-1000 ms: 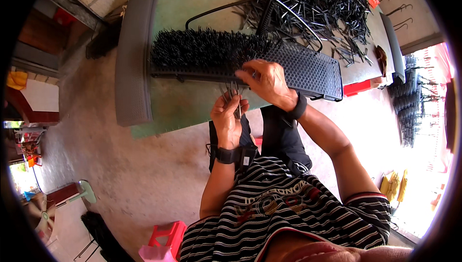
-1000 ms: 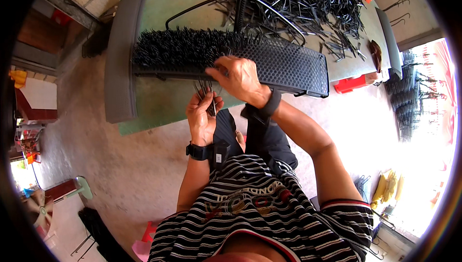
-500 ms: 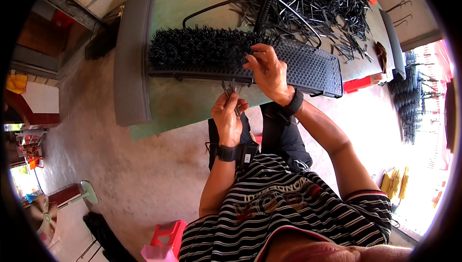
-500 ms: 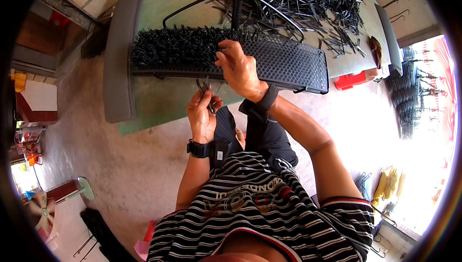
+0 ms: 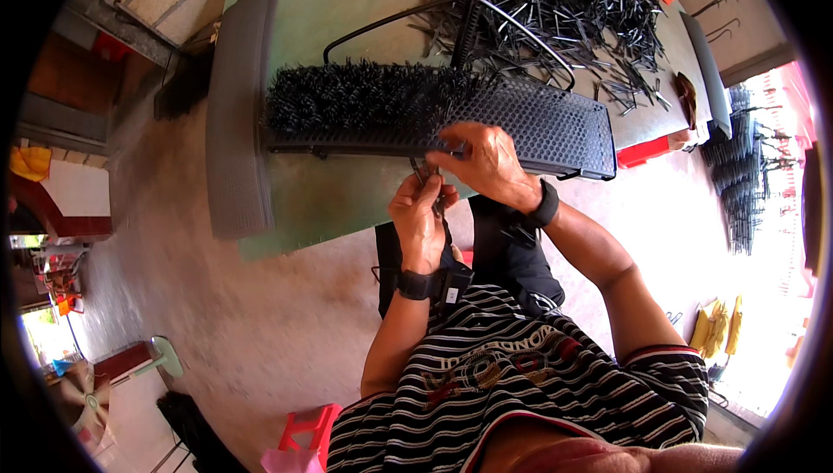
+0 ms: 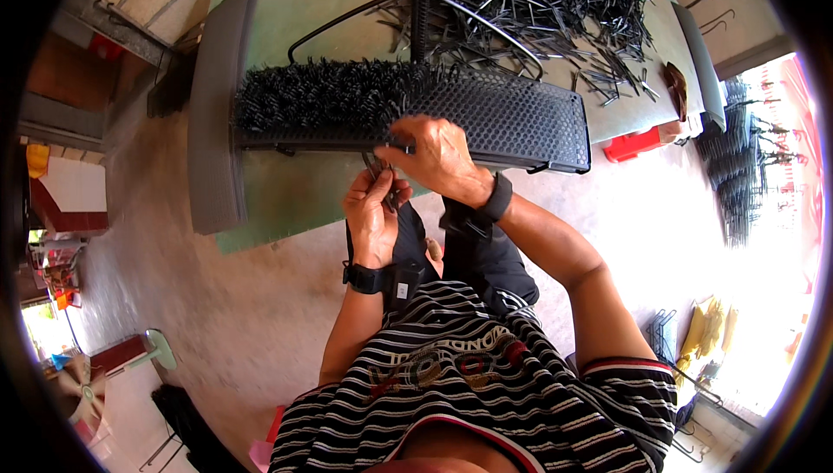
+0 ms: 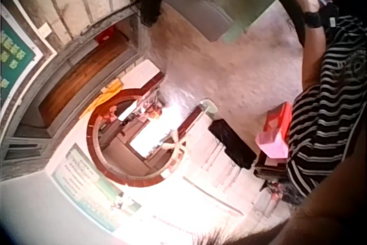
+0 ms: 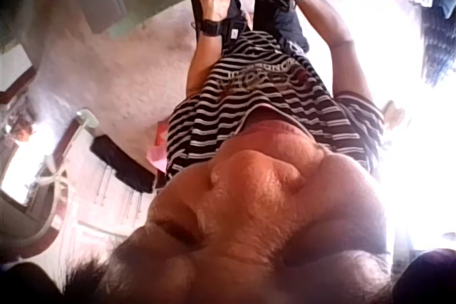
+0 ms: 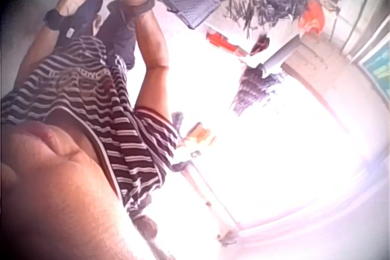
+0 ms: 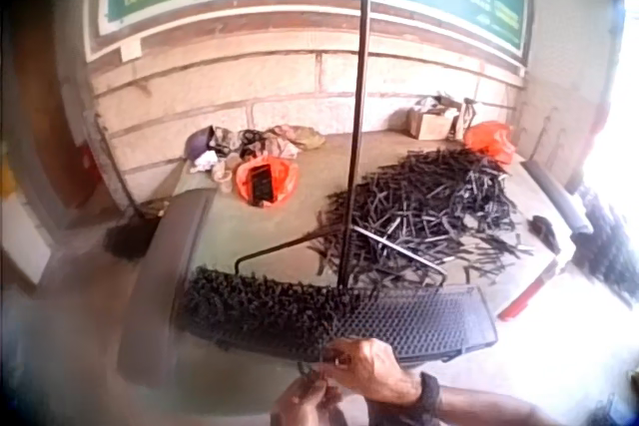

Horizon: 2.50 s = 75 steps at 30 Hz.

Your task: The person inserts black plastic bristles into a perforated broom head base. They pick up bundles of bristles from a pile on the table and push them into the holes of the base, working methodically to fill the surface.

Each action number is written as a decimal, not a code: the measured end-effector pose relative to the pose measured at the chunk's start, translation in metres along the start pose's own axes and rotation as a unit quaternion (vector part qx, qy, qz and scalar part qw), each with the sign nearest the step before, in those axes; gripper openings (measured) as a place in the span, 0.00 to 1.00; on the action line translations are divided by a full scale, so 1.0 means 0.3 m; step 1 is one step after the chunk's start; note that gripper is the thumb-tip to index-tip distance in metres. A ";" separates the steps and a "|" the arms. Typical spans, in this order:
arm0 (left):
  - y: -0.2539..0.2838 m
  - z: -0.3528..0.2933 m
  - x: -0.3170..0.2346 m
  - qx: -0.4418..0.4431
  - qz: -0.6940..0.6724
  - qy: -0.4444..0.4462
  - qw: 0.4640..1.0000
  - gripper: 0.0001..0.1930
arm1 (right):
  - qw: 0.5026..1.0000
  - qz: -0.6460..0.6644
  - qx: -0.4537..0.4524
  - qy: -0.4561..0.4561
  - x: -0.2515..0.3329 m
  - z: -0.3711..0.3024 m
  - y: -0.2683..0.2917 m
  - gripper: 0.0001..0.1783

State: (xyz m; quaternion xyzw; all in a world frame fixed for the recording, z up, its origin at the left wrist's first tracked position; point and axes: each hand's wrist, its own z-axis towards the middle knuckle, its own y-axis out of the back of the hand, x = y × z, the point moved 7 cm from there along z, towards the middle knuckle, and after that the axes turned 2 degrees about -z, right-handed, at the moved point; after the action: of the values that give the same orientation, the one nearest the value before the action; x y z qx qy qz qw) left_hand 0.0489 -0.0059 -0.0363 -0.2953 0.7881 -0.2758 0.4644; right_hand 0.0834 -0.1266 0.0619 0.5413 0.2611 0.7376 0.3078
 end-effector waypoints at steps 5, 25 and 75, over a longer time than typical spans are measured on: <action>-0.069 0.010 0.049 0.019 0.063 0.026 0.998 0.08 | 0.940 0.266 -0.019 -0.212 -0.141 -0.022 0.057 0.08; -0.059 0.012 0.012 0.010 0.123 -0.007 0.992 0.11 | 0.982 0.011 -0.170 0.079 -0.076 0.112 0.159 0.07; -0.121 0.017 0.066 0.025 0.095 -0.002 0.995 0.12 | 0.974 0.114 -0.182 -0.074 -0.153 0.091 0.259 0.09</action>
State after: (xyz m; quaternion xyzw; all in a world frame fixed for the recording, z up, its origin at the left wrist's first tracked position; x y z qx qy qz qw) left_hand 0.0532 -0.0455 -0.0241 -0.2074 0.8045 -0.2495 0.4974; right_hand 0.1065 -0.2114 0.0958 0.5556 0.0352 0.7606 0.3342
